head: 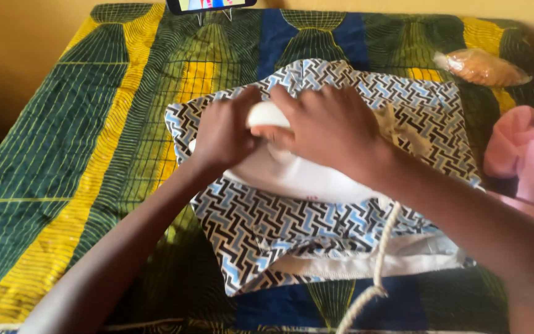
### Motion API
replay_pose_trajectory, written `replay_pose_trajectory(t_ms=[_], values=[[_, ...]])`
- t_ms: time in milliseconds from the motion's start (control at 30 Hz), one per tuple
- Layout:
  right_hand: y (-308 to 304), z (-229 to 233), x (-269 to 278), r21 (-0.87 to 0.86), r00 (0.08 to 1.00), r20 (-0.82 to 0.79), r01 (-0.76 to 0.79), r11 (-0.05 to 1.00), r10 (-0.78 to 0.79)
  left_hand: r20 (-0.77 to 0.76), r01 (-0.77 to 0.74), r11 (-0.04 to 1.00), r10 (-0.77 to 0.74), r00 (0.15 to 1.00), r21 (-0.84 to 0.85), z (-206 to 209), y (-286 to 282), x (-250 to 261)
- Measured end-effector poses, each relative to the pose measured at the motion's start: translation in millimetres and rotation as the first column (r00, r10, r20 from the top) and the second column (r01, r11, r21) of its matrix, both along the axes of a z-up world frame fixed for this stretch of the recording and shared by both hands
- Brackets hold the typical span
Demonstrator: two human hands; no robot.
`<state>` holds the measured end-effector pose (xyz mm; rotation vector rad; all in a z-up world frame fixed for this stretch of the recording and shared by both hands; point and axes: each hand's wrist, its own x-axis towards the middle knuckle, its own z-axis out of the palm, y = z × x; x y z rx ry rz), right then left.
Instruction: The recorder uses an iron to press and remove wrinkles from a piece of patterned fabric on a flat surface.
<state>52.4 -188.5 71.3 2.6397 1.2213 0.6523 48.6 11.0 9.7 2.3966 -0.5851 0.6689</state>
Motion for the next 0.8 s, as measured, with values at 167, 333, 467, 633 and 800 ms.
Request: replay_pose_trajectory(t_ms=[167, 333, 467, 633, 800], values=[[-10, 3, -9, 0.02, 1.0, 0.022, -0.015, 1.0, 0.015, 0.004, -0.019, 0.996, 0.019, 1.0, -0.09, 3, -9, -21], [-21, 5, -31, 0.009, 0.998, -0.006, -0.059, 0.998, 0.059, -0.074, -0.052, 0.991, 0.043, 0.996, -0.123, 8, -17, -50], [-25, -1, -24, -0.011, 0.999, 0.014, -0.033, 0.999, 0.033, -0.023, 0.008, 0.995, -0.01, 1.0, -0.096, -2, -14, -32], [-18, -4, -22, 0.04, 0.989, 0.143, -0.037, 0.999, 0.031, -0.013, -0.074, 0.996, 0.073, 0.997, -0.058, 2, -17, -48], [-20, 8, -63, 0.063, 0.983, -0.167, 0.084, 0.994, -0.073, -0.107, -0.146, 0.987, 0.138, 0.985, -0.071, 5, -28, -75]])
